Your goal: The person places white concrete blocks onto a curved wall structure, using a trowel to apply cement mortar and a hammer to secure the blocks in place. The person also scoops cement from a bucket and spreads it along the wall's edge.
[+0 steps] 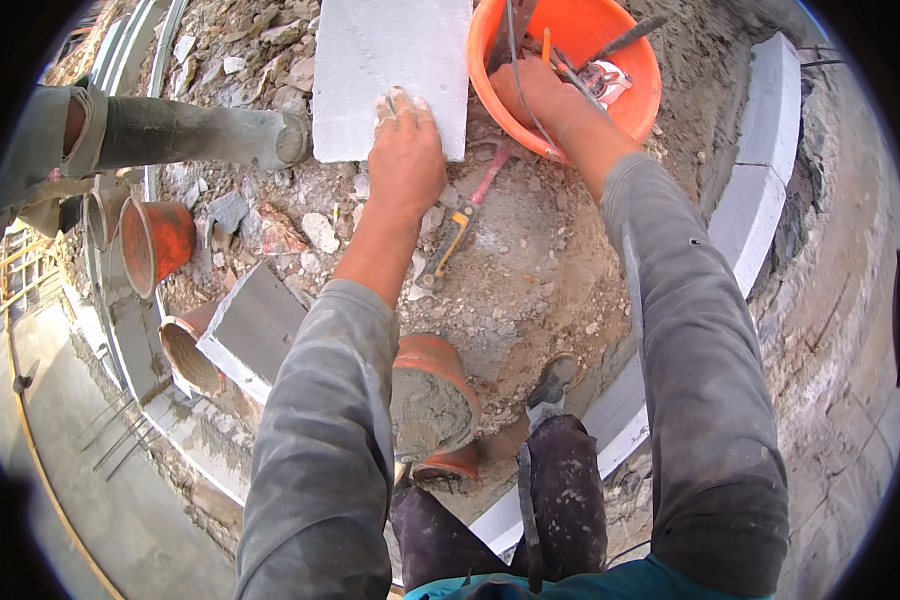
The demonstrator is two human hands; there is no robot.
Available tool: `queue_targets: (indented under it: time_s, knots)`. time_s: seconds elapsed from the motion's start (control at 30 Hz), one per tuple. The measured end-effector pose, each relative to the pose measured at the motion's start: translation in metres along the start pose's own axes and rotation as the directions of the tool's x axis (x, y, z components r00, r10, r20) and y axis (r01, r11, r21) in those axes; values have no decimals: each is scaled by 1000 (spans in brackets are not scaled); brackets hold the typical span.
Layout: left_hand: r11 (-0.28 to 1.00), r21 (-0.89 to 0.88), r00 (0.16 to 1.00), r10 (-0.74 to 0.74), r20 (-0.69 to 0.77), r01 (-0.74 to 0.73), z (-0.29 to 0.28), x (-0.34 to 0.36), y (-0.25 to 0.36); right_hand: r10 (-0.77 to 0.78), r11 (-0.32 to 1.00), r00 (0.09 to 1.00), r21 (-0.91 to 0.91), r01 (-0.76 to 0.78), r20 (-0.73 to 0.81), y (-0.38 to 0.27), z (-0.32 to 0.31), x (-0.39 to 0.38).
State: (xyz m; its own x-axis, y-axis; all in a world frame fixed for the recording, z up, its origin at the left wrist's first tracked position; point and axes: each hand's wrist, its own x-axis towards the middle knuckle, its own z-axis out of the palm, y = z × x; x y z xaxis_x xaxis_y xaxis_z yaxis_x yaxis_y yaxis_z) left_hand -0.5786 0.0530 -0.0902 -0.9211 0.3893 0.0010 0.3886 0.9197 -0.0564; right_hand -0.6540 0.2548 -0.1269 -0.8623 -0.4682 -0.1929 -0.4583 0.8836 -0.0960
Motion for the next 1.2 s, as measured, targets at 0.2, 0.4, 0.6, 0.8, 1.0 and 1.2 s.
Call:
queue_targets:
  time_s: [0.2,0.4,0.6,0.8,1.0,1.2]
  knots:
    - [1000,-5,1000,-16,-20,16,-9,2,2,233,836,891,549,21,-389,51,-9,-46]
    - [992,-127,982,-1,-187,-24,-6,-51,39,618,385,709,917,104,-340,67,-15,-105]
    - [986,-26,903,-143,405,167,43,-93,57,631,156,720,956,248,-289,54,-28,-138]
    - [926,-144,883,-272,383,348,44,-94,60,648,5,738,970,243,-189,50,-42,-152]
    - [850,-378,903,-228,363,366,19,-78,34,730,-97,661,929,356,-177,39,-54,-151]
    - [801,-453,871,-165,463,392,-3,-73,33,854,-153,497,841,519,-152,-22,-63,-277]
